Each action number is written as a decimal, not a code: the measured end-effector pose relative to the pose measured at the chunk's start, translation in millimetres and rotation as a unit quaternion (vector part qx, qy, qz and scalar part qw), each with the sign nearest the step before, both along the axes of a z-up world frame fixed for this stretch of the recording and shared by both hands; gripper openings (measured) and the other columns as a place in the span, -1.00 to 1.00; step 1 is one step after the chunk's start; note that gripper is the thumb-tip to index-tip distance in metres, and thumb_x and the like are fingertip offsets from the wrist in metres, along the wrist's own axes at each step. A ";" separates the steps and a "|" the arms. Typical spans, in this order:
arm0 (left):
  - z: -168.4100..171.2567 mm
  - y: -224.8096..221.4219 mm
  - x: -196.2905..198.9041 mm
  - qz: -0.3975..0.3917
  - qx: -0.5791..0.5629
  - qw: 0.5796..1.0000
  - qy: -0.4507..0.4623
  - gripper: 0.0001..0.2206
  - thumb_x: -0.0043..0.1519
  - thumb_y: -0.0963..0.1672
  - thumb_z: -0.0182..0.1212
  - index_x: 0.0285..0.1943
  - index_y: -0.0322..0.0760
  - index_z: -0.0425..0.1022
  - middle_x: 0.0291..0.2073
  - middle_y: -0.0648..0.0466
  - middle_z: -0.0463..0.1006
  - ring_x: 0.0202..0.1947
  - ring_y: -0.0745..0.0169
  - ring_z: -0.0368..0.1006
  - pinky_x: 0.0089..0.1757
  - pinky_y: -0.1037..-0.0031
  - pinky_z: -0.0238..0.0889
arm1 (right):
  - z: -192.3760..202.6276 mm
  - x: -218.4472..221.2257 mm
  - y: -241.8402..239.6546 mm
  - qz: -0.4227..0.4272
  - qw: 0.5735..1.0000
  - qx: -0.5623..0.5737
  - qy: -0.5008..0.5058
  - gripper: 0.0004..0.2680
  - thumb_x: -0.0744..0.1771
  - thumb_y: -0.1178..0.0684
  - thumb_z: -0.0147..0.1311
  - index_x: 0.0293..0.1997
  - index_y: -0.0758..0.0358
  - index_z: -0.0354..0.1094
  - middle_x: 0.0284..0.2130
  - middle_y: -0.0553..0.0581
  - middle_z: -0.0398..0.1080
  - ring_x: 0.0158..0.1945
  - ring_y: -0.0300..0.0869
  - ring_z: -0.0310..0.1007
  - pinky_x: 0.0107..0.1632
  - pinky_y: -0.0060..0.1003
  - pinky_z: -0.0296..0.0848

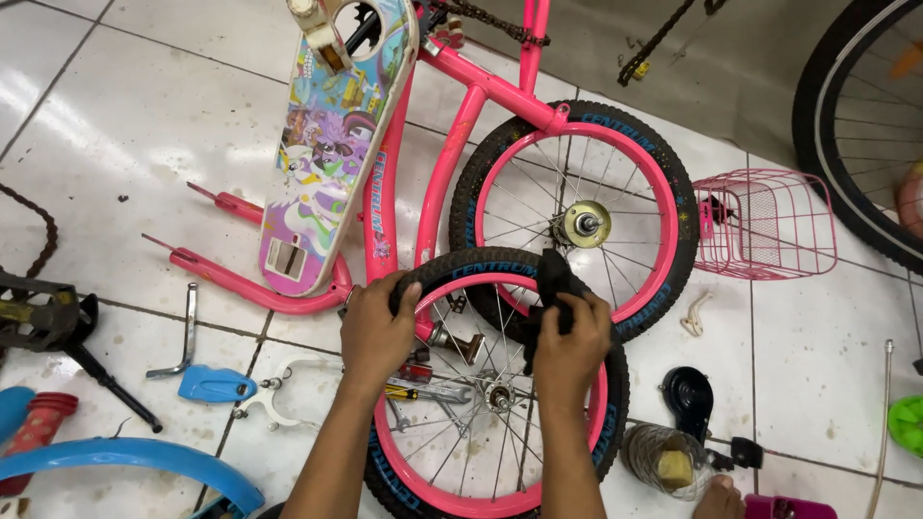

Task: Wiping down the rim and spokes of a small bicycle wheel with a cloth to clean it.

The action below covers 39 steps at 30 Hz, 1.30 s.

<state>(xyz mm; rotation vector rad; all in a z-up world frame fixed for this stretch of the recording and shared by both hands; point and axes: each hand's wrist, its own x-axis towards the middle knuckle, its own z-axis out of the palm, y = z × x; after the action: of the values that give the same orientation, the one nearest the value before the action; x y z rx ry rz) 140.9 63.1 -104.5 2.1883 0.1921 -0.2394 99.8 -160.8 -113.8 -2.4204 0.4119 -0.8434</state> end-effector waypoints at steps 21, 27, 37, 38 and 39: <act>13.1 -4.2 -0.4 0.034 -0.061 0.997 0.024 -0.39 0.38 0.18 -0.33 -0.15 -0.27 0.56 -0.25 -0.21 0.57 0.09 -0.30 0.35 0.16 -0.14 0.12 | 7.6 41.8 79.9 0.156 0.986 -0.007 0.067 -0.86 0.18 0.32 0.21 -0.28 0.29 0.44 -0.24 0.22 0.36 -0.07 0.17 0.44 0.00 0.00 0.47; -2.2 -4.5 4.3 0.043 -0.069 0.995 0.058 -0.32 0.38 0.22 -0.39 -0.04 -0.32 0.52 -0.10 -0.28 0.52 0.29 -0.38 0.22 0.25 -0.15 0.00 | 17.0 21.6 112.8 0.355 0.931 0.023 0.076 -0.85 0.20 0.34 0.23 -0.24 0.31 0.46 -0.21 0.21 0.39 -0.05 0.17 0.47 0.04 -0.08 0.50; 11.8 -3.5 -1.7 0.049 -0.063 0.997 0.013 -0.45 0.41 0.14 -0.29 -0.34 -0.26 0.49 -0.42 -0.20 0.50 0.01 -0.28 0.38 0.14 -0.08 0.15 | 19.4 45.1 19.3 0.179 0.981 -0.006 0.069 -0.85 0.15 0.33 0.25 -0.32 0.30 0.43 -0.28 0.23 0.37 -0.11 0.22 0.43 0.00 0.04 0.44; 9.6 -3.2 -1.9 0.054 -0.064 0.996 0.011 -0.45 0.40 0.14 -0.28 -0.36 -0.26 0.49 -0.43 -0.21 0.50 -0.01 -0.27 0.39 0.13 -0.07 0.16 | 17.8 40.8 4.9 0.132 0.989 -0.005 0.070 -0.84 0.15 0.32 0.25 -0.32 0.27 0.43 -0.29 0.20 0.37 -0.12 0.20 0.44 -0.01 0.03 0.44; 7.1 -2.8 -2.2 0.059 -0.064 0.996 0.008 -0.45 0.40 0.14 -0.27 -0.37 -0.26 0.49 -0.45 -0.21 0.50 -0.02 -0.26 0.39 0.12 -0.06 0.17 | 15.9 36.3 -9.3 0.085 0.994 -0.003 0.071 -0.83 0.14 0.32 0.26 -0.33 0.24 0.42 -0.30 0.17 0.37 -0.12 0.18 0.44 -0.01 0.02 0.43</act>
<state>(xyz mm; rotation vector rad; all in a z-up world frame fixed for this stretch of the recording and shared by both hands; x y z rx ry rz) 138.7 60.3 -97.3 2.0403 0.3062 -0.1982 136.1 -170.1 -97.9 -2.4887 0.2510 -0.6031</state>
